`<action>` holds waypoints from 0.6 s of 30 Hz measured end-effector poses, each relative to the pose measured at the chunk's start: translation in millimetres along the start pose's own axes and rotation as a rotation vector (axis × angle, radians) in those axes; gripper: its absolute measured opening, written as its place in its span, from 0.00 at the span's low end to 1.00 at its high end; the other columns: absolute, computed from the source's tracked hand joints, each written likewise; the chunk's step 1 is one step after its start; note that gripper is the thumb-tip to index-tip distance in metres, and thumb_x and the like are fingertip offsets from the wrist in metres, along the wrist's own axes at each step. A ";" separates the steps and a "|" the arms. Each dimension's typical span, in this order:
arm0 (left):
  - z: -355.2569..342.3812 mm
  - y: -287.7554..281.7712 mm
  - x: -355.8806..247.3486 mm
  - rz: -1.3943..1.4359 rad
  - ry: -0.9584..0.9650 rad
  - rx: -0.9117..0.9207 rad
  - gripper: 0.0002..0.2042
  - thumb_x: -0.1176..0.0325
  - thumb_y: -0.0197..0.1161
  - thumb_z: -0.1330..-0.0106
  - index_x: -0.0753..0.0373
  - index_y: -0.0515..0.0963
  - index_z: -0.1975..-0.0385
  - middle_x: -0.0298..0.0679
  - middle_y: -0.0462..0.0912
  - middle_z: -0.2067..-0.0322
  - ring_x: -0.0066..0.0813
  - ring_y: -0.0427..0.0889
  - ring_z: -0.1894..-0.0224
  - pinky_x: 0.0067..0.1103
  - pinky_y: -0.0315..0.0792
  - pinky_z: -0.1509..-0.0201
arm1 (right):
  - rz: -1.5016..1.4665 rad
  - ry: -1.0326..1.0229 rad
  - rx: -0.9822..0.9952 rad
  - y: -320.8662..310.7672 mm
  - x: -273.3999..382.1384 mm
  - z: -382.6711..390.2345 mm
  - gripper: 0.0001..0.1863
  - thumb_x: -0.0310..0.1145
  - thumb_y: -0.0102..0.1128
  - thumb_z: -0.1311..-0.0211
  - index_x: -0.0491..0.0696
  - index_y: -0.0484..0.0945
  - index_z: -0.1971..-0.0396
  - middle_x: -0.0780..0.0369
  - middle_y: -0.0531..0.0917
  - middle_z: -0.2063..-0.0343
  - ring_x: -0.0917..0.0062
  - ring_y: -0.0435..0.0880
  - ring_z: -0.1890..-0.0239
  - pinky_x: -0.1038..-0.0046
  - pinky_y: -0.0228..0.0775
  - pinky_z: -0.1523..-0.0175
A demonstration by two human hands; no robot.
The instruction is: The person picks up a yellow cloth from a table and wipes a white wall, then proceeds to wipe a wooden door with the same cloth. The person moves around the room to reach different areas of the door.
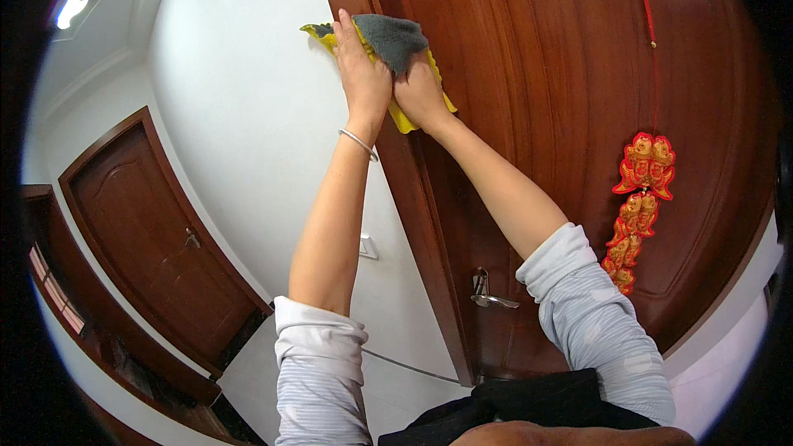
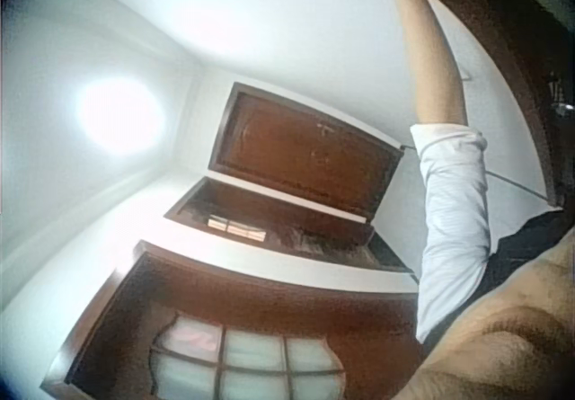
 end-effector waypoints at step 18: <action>135.5 19.4 -34.7 -0.046 0.111 0.109 0.29 0.78 0.62 0.41 0.70 0.67 0.37 0.61 0.44 0.28 0.65 0.52 0.27 0.41 0.55 0.26 | 1.012 -0.661 0.277 -11.1 -62.4 169.1 0.28 0.27 0.50 0.37 0.24 0.63 0.41 0.31 0.68 0.44 0.36 0.67 0.41 0.43 0.55 0.32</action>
Point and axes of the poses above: each hand's wrist, its own z-axis away from the middle knuckle, its own y-axis out of the palm, x = y × z, the point moved 8 cm from there along -z, towards the middle knuckle
